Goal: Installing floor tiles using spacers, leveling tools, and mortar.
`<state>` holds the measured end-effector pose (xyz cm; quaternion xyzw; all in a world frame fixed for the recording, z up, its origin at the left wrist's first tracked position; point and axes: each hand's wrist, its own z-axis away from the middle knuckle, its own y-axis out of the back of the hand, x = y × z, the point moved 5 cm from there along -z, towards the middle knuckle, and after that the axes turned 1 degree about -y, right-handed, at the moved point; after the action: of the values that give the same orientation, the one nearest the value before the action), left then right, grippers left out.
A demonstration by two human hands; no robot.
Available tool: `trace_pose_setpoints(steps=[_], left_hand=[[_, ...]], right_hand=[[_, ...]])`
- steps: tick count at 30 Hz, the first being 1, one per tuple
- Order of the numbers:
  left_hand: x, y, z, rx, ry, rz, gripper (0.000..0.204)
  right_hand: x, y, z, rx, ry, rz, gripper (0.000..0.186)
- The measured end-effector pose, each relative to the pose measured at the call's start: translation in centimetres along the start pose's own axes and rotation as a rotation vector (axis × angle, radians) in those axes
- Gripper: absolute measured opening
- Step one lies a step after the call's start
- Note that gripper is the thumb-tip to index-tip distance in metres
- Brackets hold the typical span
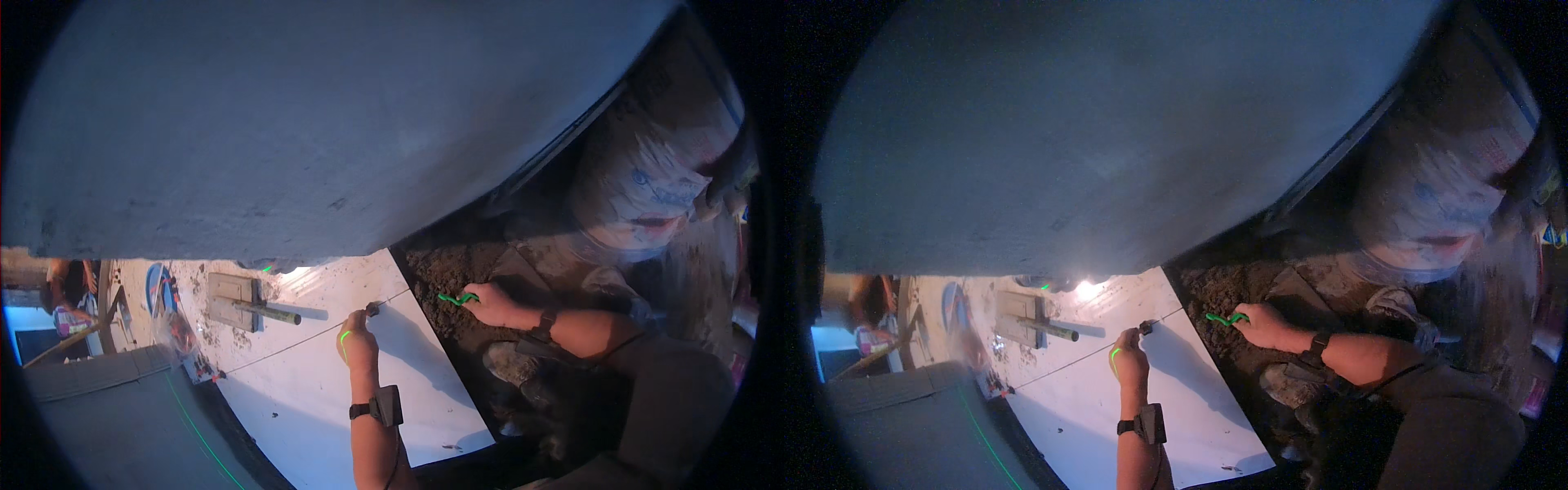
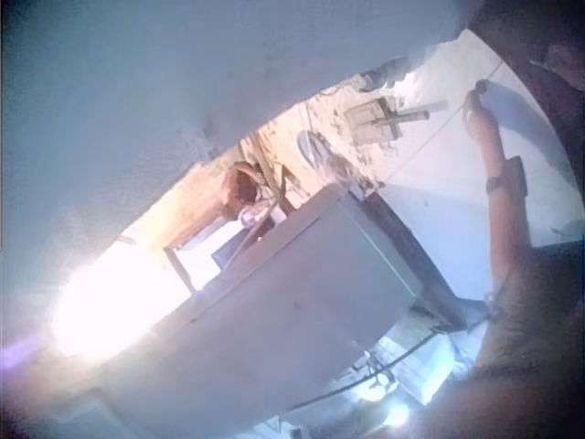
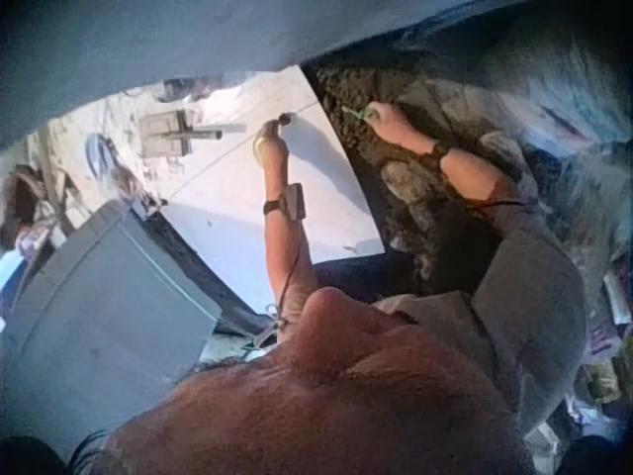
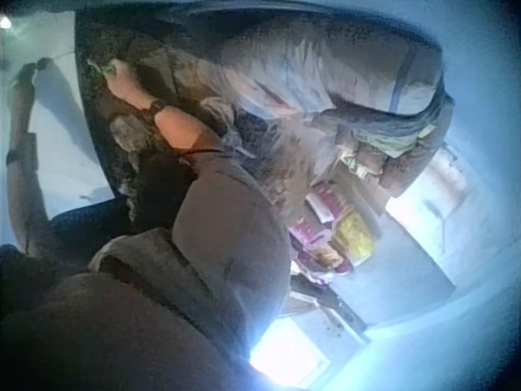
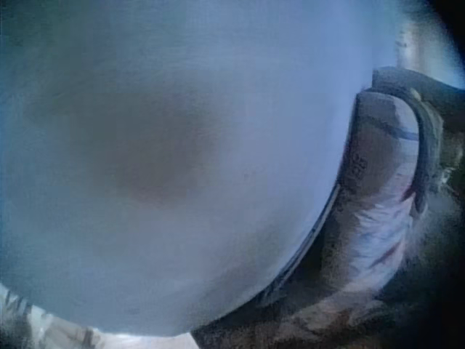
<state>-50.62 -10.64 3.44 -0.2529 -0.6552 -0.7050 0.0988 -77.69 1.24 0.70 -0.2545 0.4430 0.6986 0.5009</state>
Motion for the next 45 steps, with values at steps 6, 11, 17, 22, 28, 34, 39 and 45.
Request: trace_pose_setpoints(steps=[6,11,17,22,28,34,39,45], left_hand=[[-1.4,-0.7,-0.1,-0.051,0.135,0.193,0.013],[-3.4,-0.6,1.3,-0.115,0.333,0.441,0.015],[-3.2,1.0,3.1,-0.059,0.495,0.577,0.018],[-2.9,0.7,4.0,-0.036,0.502,0.649,0.019],[-3.5,-0.7,4.4,0.015,0.441,0.633,0.018],[-2.8,-1.2,2.7,0.016,0.296,0.425,0.016],[-2.0,-1.7,0.9,-0.033,0.288,0.422,0.016],[-2.1,-1.9,0.2,-0.140,0.356,0.499,0.013]], right_hand=[[-1.1,0.5,0.2,-0.066,0.036,0.264,0.017],[-6.5,-1.9,-1.1,-0.005,0.566,0.537,0.013],[-10.9,-9.7,-7.9,-0.130,0.522,0.490,0.013],[-10.1,-11.1,-10.0,-0.013,0.312,0.615,0.014],[-10.2,-10.6,-9.9,-0.004,0.373,0.511,0.012],[-9.8,-9.3,-9.7,0.023,0.296,0.450,0.013],[-9.0,-7.3,-7.7,0.120,0.265,0.269,0.007],[-7.3,-4.8,-4.5,0.191,0.329,0.010,0.011]])
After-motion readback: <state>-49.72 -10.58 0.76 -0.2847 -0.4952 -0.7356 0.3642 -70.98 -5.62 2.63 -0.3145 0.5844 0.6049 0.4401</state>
